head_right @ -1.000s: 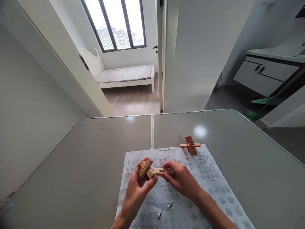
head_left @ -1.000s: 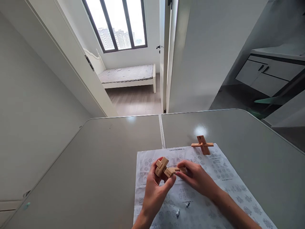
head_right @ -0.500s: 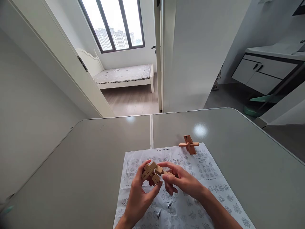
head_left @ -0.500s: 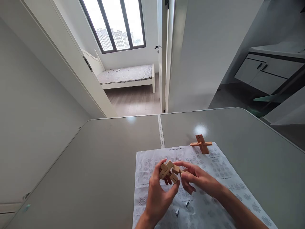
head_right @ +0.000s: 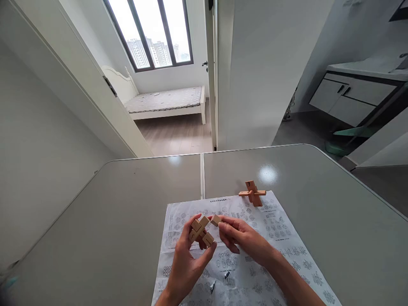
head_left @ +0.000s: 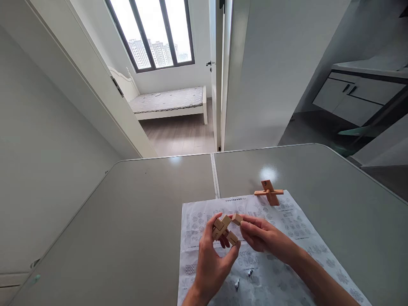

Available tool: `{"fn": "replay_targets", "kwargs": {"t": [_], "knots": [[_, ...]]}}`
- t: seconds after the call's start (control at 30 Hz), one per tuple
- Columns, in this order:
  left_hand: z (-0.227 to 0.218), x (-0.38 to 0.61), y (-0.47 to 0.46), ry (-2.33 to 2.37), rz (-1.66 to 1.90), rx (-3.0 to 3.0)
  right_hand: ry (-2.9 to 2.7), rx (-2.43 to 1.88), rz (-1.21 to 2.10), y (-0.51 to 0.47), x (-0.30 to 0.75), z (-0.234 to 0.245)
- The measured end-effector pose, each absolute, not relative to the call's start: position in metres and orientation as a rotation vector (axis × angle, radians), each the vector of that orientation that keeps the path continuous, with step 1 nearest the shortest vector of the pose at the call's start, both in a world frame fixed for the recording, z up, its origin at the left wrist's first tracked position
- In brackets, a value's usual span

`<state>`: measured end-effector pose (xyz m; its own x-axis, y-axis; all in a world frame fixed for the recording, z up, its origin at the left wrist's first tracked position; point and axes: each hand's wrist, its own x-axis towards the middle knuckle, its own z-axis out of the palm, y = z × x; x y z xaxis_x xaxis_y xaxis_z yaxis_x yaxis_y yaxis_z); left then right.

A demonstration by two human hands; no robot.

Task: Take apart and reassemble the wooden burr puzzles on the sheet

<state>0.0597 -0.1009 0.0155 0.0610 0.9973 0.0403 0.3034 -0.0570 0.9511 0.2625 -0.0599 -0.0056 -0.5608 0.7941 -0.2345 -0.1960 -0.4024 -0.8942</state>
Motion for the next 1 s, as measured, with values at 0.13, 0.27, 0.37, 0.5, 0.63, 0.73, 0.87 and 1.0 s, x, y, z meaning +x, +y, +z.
{"fn": "replay_targets", "kwargs": {"t": [0.13, 0.27, 0.37, 0.5, 0.63, 0.73, 0.87, 1.0], "knots": [[0.014, 0.059, -0.102, 1.371, 1.059, 1.553, -1.143, -0.944, 2.029, -0.061, 0.261, -0.012], [0.01, 0.06, -0.102, 1.355, 1.099, 1.653, -1.224, -0.899, 2.058, -0.063, 0.261, -0.013], [0.007, 0.061, -0.103, 1.331, 1.098, 1.726, -1.251, -0.853, 2.061, -0.065, 0.264, -0.011], [0.005, 0.062, -0.104, 1.299, 1.111, 1.799, -1.261, -0.786, 2.088, -0.064, 0.265, -0.007], [0.005, 0.063, -0.105, 1.311, 1.116, 1.831, -1.274, -0.755, 2.144, -0.061, 0.267, -0.003], [0.004, 0.063, -0.104, 1.338, 1.113, 1.849, -1.368, -0.795, 2.107, -0.06, 0.267, -0.001], [0.001, 0.062, -0.102, 1.419, 1.09, 1.836, -1.54, -0.948, 1.893, -0.061, 0.262, -0.005], [-0.004, 0.062, -0.102, 1.477, 1.041, 1.812, -1.704, -1.178, 1.559, -0.066, 0.255, -0.008]]}}
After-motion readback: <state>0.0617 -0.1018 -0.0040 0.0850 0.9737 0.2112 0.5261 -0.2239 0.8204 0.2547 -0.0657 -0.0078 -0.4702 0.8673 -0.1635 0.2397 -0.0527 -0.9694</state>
